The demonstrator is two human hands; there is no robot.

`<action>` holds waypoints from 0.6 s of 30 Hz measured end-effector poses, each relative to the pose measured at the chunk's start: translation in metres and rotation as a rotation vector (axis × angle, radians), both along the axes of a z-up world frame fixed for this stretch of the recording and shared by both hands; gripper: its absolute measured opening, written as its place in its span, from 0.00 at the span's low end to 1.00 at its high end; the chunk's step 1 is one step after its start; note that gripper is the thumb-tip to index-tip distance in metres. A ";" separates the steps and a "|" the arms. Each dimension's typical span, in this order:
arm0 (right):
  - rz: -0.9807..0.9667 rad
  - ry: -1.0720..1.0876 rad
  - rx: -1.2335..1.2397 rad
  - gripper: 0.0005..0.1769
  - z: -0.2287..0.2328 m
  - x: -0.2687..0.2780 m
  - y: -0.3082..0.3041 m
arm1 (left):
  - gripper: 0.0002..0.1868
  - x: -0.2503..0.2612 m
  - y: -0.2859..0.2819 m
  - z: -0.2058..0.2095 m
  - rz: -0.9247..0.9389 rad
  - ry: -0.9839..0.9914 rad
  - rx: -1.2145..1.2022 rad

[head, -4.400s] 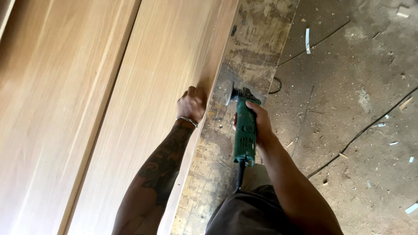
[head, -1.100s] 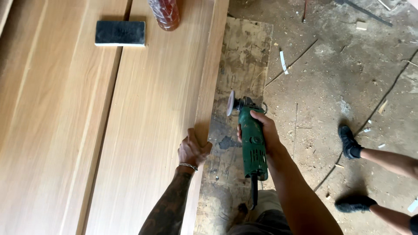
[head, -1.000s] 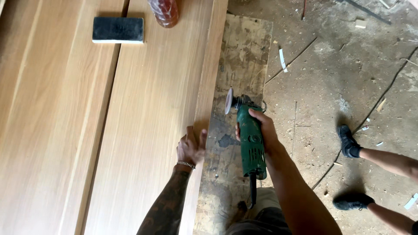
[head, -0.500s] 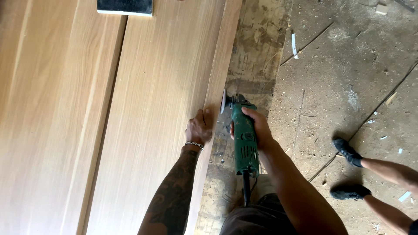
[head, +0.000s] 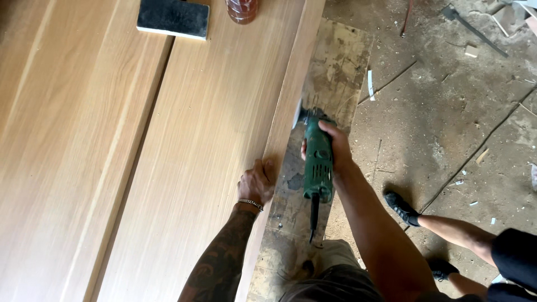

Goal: The person sands the edges of a wooden frame using a handheld power sander, moving it along the inner and outer perimeters of the wood.

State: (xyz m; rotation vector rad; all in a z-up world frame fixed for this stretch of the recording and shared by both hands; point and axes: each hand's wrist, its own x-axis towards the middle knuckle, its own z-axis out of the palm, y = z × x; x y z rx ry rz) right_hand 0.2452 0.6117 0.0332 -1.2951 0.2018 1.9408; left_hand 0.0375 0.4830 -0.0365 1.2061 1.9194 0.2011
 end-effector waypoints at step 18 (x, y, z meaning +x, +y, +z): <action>0.004 -0.009 0.041 0.44 -0.015 0.012 0.100 | 0.36 0.001 -0.002 -0.005 -0.018 0.054 -0.032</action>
